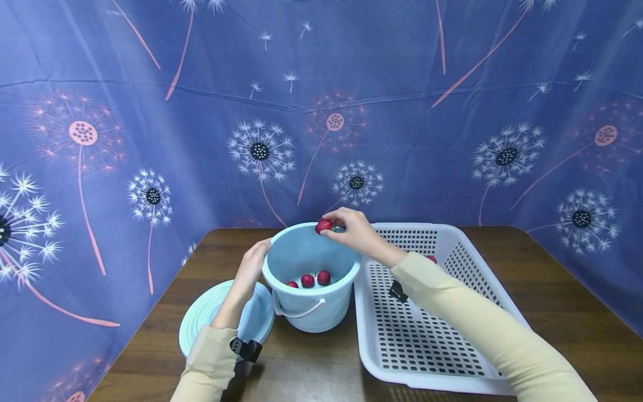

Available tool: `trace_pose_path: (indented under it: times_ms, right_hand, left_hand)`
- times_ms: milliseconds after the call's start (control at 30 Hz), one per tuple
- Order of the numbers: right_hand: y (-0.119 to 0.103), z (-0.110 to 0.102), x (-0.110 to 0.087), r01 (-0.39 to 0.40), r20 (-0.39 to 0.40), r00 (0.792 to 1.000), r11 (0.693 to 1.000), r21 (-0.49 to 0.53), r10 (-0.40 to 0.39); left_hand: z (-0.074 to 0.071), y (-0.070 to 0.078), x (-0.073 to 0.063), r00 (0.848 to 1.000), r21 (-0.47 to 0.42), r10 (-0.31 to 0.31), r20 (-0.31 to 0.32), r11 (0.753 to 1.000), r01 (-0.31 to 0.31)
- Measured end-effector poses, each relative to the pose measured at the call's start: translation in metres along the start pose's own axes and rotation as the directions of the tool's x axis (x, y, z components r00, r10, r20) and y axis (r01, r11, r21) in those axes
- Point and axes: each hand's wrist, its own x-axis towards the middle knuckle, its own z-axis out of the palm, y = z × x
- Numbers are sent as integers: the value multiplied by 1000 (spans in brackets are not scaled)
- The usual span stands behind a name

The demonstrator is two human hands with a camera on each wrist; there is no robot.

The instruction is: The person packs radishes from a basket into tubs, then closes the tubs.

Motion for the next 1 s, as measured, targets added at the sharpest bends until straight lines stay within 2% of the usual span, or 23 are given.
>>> trace_pose_path:
  times_ms: [500, 1000]
  right_hand:
    - [-11, 21, 3, 47, 103, 993, 999, 21, -49]
    - [-14, 29, 8, 89, 241, 968, 994, -66, -71]
  left_hand:
    - [1, 0, 0, 1000, 8, -7, -10, 1000, 7]
    - [1, 2, -2, 1000, 13, -2, -11, 1000, 2]
